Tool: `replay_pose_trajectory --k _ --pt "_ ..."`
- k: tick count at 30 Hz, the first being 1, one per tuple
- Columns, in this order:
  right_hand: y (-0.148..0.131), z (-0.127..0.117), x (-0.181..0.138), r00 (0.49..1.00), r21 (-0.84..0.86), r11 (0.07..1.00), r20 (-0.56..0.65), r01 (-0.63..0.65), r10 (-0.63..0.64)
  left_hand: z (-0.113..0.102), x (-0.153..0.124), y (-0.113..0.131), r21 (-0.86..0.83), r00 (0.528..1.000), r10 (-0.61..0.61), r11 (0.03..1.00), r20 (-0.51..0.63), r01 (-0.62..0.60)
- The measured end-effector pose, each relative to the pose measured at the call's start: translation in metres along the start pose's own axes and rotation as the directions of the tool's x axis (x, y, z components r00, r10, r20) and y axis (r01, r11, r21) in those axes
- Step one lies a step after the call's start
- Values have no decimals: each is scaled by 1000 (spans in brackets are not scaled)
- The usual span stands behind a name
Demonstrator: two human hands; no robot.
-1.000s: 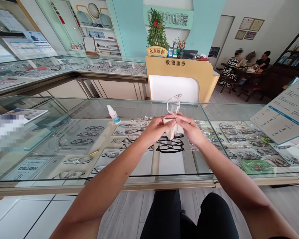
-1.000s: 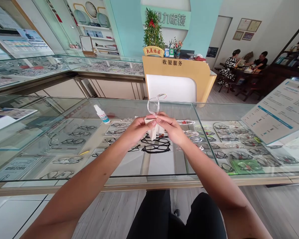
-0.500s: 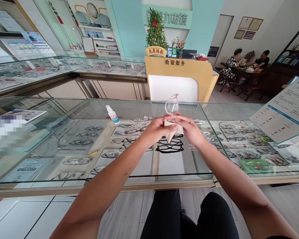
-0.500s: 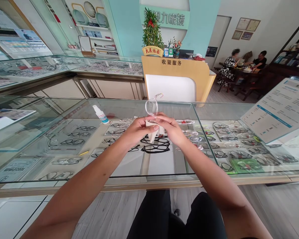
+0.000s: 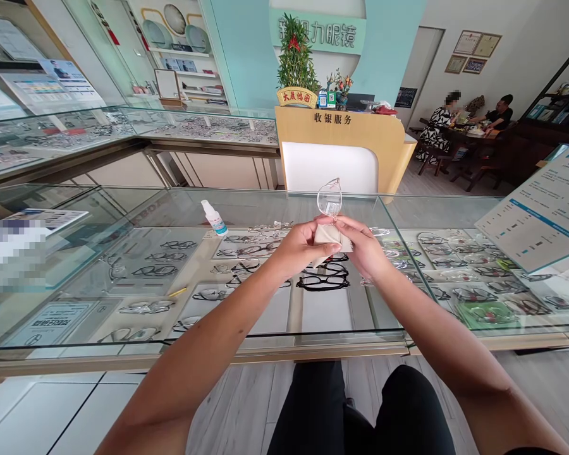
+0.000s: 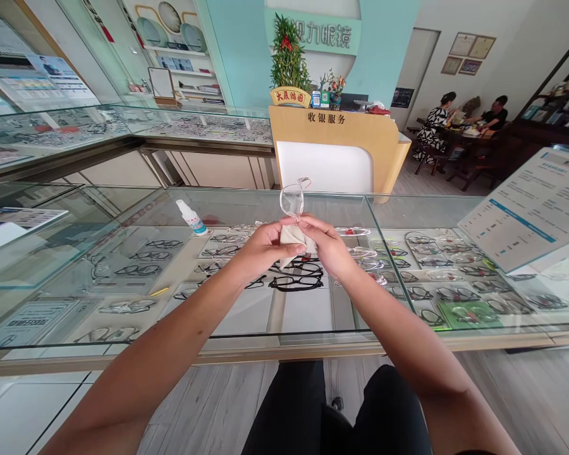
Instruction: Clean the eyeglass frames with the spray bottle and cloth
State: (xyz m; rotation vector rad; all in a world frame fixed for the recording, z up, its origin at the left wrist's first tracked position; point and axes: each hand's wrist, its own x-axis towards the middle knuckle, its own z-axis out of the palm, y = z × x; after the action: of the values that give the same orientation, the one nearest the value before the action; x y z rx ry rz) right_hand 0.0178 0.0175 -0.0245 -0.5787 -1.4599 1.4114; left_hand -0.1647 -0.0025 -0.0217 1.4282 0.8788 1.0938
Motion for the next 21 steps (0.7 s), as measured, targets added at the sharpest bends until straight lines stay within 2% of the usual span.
replay_pose_trajectory --k 8,11,18,21 --pt "-3 0 0 997 128 989 -28 -70 74 0 0 -2 27 998 51 998 47 -52" --pt "-5 1 1 996 178 981 -41 -72 81 -1 1 -6 71 996 84 994 23 -85" --pt "-1 -1 3 995 149 985 -39 -90 96 7 -1 -8 117 990 141 984 -24 -138" --pt "3 1 3 995 154 984 -31 -93 98 13 0 -10 151 978 195 972 -78 -182"
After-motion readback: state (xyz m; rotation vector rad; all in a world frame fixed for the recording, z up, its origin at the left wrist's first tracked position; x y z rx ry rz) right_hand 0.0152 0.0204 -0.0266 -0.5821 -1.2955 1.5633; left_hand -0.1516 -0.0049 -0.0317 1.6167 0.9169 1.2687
